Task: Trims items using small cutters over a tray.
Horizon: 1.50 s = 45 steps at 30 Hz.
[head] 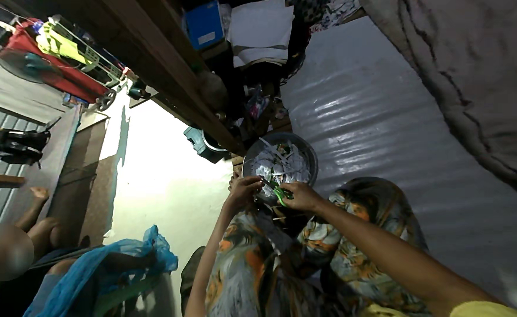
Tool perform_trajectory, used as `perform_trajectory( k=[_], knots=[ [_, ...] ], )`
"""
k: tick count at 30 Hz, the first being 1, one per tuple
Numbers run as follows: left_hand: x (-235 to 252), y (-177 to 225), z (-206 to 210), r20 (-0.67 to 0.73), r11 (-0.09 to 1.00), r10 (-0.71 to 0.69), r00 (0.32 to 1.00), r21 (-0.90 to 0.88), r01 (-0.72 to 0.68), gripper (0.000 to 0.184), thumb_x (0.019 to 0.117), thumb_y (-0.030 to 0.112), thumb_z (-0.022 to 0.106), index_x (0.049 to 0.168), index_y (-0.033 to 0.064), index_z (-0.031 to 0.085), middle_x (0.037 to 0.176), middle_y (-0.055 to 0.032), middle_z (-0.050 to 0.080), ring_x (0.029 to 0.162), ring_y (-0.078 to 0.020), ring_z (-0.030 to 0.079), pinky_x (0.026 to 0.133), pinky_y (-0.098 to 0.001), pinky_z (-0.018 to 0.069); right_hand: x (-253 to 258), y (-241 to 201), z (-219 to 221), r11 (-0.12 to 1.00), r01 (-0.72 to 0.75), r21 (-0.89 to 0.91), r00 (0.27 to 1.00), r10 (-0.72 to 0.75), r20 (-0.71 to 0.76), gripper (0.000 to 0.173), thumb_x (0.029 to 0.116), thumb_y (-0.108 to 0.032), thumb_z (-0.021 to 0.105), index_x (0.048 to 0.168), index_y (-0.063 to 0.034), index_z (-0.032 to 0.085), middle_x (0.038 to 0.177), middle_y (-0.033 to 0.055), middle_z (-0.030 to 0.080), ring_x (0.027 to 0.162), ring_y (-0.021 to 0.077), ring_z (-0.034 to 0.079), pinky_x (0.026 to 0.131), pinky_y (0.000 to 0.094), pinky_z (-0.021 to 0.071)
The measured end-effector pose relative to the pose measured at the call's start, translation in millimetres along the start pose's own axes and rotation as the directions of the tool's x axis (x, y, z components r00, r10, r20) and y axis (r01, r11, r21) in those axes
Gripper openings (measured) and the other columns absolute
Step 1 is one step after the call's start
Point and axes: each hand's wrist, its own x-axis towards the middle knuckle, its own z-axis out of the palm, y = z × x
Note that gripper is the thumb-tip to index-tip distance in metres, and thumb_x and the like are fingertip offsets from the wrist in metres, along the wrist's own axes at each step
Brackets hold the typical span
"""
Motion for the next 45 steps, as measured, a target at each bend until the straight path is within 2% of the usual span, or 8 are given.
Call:
perform_trajectory(
  k=[5, 10, 13, 17, 25, 33, 39, 45],
  knots=[
    [0.8, -1.7, -0.5, -0.026, 0.999, 0.001, 1.0, -0.035, -0.002, 0.015, 0.0968, -0.002, 0.062, 0.111, -0.0037, 0.067, 0.09, -0.0022, 0.071, 0.077, -0.0084, 0.066, 0.075, -0.0261, 0.0565, 0.0, -0.4, 1.2, 1.0, 0.007, 0.0, 1.0, -0.007, -0.013, 0.045, 0.0967, -0.024, 0.064, 0.135, -0.0016, 0.063, 0.119, 0.0236, 0.068, 0.114, 0.0399, 0.063, 0.104, 0.0554, 0.0441],
    [1.1, -1.3, 0.3, -0.024, 1.0, 0.014, 1.0, -0.014, -0.015, 0.012, 0.0969, -0.001, 0.061, 0.107, -0.0024, 0.068, 0.09, -0.0021, 0.071, 0.075, -0.0078, 0.066, 0.073, -0.0253, 0.056, 1.2, 1.5, 2.0, 0.999, 0.023, 0.023, 1.0, -0.023, -0.015, 0.042, 0.0983, -0.021, 0.063, 0.136, -0.0015, 0.063, 0.122, 0.0237, 0.068, 0.115, 0.0399, 0.063, 0.105, 0.0551, 0.0441],
    [-0.9, 3.2, 3.2, -0.046, 1.0, -0.024, 0.999, -0.006, 0.023, 0.012, 0.0979, 0.0, 0.061, 0.108, -0.0033, 0.066, 0.089, -0.0022, 0.071, 0.076, -0.0077, 0.066, 0.074, -0.0253, 0.056, 0.8, 0.4, 0.2, 0.997, 0.017, 0.075, 0.999, -0.015, -0.03, 0.042, 0.0989, -0.02, 0.062, 0.136, -0.0004, 0.062, 0.121, 0.0246, 0.068, 0.113, 0.039, 0.064, 0.104, 0.0541, 0.0454],
    [-1.3, 1.3, 2.8, -0.066, 0.999, 0.012, 0.998, -0.031, -0.014, 0.014, 0.0985, -0.001, 0.059, 0.111, -0.0043, 0.065, 0.09, -0.0028, 0.071, 0.075, -0.0073, 0.065, 0.072, -0.0244, 0.0554, 1.9, 0.6, -2.4, 0.988, -0.003, 0.153, 0.999, 0.008, -0.034, 0.045, 0.0981, -0.023, 0.065, 0.136, 0.0011, 0.061, 0.117, 0.0251, 0.067, 0.105, 0.0366, 0.066, 0.097, 0.0526, 0.049],
    [-1.6, 4.4, 4.8, -0.101, 0.998, 0.03, 0.994, -0.047, -0.035, 0.026, 0.0989, -0.001, 0.059, 0.124, -0.0053, 0.06, 0.097, -0.0052, 0.07, 0.081, -0.0088, 0.066, 0.077, -0.026, 0.0556, 1.0, -0.1, -1.5, 0.996, 0.016, 0.091, 0.999, -0.019, 0.033, 0.05, 0.0974, -0.029, 0.066, 0.138, 0.0004, 0.059, 0.118, 0.0251, 0.067, 0.109, 0.0389, 0.064, 0.1, 0.0552, 0.0465],
    [0.2, 2.2, 3.9, -0.073, 0.997, 0.056, 0.996, -0.045, -0.059, 0.029, 0.0987, -0.001, 0.058, 0.127, -0.0057, 0.058, 0.097, -0.0043, 0.069, 0.08, -0.0079, 0.065, 0.077, -0.0256, 0.055, -0.1, -0.5, -0.5, 0.993, 0.044, 0.11, 0.999, -0.046, 0.014, 0.049, 0.0971, -0.026, 0.066, 0.137, 0.002, 0.06, 0.12, 0.0259, 0.067, 0.111, 0.0387, 0.064, 0.101, 0.0533, 0.0466],
    [-0.5, 4.3, 5.3, -0.149, 0.991, 0.111, 0.983, -0.058, -0.121, 0.03, 0.0986, -0.002, 0.058, 0.128, -0.0063, 0.058, 0.099, -0.0066, 0.07, 0.083, -0.0093, 0.066, 0.08, -0.0272, 0.0556, 0.0, -1.9, -1.5, 0.989, 0.004, 0.15, 1.0, -0.005, 0.011, 0.05, 0.0977, -0.027, 0.066, 0.137, 0.0032, 0.059, 0.116, 0.0262, 0.067, 0.106, 0.0377, 0.066, 0.098, 0.0536, 0.0486],
    [1.2, 1.4, 2.9, -0.071, 0.989, 0.144, 0.987, -0.019, -0.145, 0.034, 0.0965, -0.001, 0.061, 0.13, -0.0061, 0.057, 0.096, -0.0034, 0.071, 0.084, -0.008, 0.067, 0.084, -0.0279, 0.0562, 0.6, -0.4, 0.2, 0.989, 0.037, 0.143, 0.999, -0.038, 0.006, 0.046, 0.0968, -0.026, 0.066, 0.133, 0.0023, 0.061, 0.112, 0.0246, 0.068, 0.1, 0.0357, 0.066, 0.094, 0.0519, 0.0499]
  ],
)
